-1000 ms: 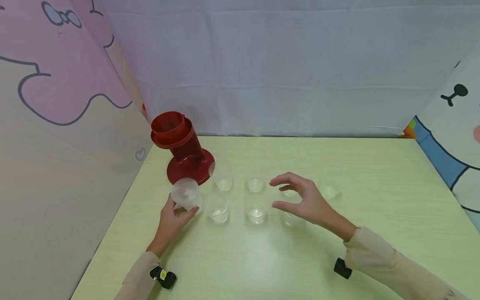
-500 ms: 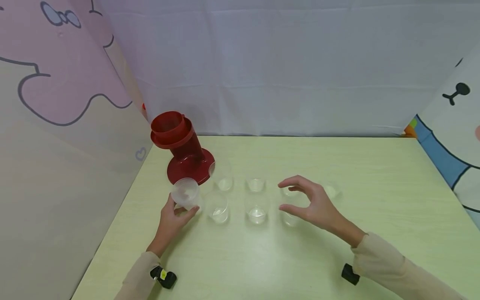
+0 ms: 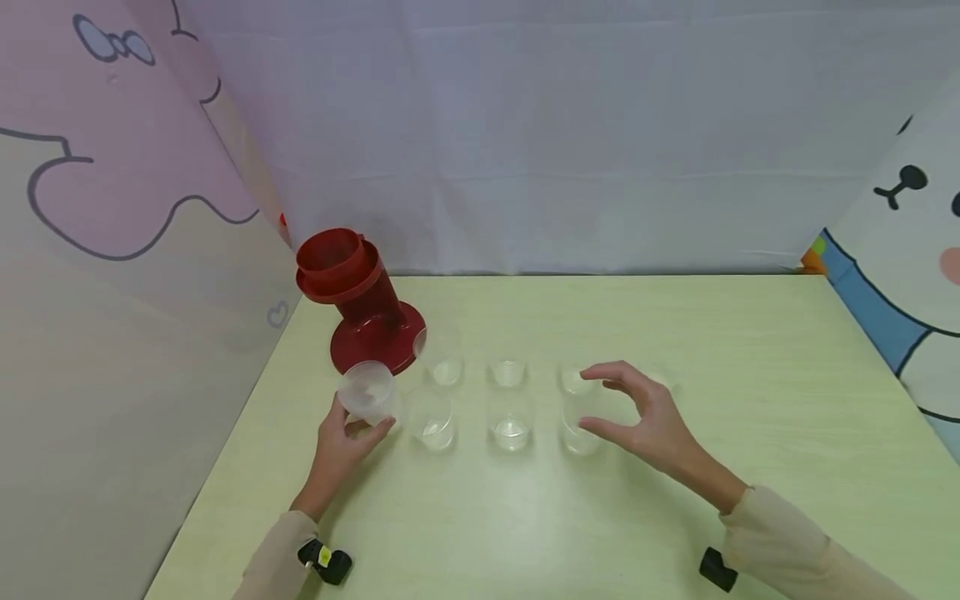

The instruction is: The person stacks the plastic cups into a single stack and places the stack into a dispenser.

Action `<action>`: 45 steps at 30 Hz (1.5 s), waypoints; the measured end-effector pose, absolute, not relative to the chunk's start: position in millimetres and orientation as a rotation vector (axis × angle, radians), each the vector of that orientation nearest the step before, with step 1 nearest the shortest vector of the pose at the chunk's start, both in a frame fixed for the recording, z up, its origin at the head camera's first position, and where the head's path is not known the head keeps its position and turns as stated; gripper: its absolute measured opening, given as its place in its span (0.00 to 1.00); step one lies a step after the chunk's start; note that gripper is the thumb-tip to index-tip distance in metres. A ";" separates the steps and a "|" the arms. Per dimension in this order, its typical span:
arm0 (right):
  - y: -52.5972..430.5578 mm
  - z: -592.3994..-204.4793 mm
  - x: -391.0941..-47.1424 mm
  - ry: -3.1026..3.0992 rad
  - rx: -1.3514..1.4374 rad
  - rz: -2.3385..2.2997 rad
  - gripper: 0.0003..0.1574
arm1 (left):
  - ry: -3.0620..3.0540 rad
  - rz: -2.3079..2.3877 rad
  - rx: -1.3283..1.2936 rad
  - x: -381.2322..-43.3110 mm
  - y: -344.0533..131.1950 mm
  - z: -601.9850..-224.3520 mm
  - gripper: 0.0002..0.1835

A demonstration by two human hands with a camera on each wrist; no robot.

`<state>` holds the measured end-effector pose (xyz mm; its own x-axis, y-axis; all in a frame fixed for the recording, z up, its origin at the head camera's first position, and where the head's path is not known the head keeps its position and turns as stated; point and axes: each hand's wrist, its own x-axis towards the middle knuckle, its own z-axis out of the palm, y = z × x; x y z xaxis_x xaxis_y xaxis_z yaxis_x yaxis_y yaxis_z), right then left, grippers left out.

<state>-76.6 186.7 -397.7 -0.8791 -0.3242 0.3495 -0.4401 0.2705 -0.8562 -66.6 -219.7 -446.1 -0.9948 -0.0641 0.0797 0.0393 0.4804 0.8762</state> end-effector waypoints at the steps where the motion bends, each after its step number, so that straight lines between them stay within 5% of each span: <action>1: 187.8 -398.8 -76.1 -2.416 0.725 1.688 0.32 | -2.616 -1.551 0.029 -66.6 -219.8 -446.2 0.39; 26: 196.5 -441.8 -56.2 -2.443 0.567 1.740 0.47 | -2.608 -1.528 0.042 -63.2 -219.6 -445.9 0.39; 33: 190.7 -450.1 -51.3 -2.413 0.488 1.785 0.52 | -2.613 -1.538 0.077 -74.9 -231.6 -475.0 0.42; 45: 182.4 -457.2 -52.6 -2.345 0.388 1.895 0.50 | -2.625 -1.530 0.068 -64.5 -215.5 -441.9 0.39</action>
<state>-52.6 182.4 -457.2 -0.9624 -0.1334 0.2366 -0.2593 0.1922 -0.9465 -64.5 -215.5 -441.9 -0.9937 -0.0902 0.0659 0.0129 0.4933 0.8697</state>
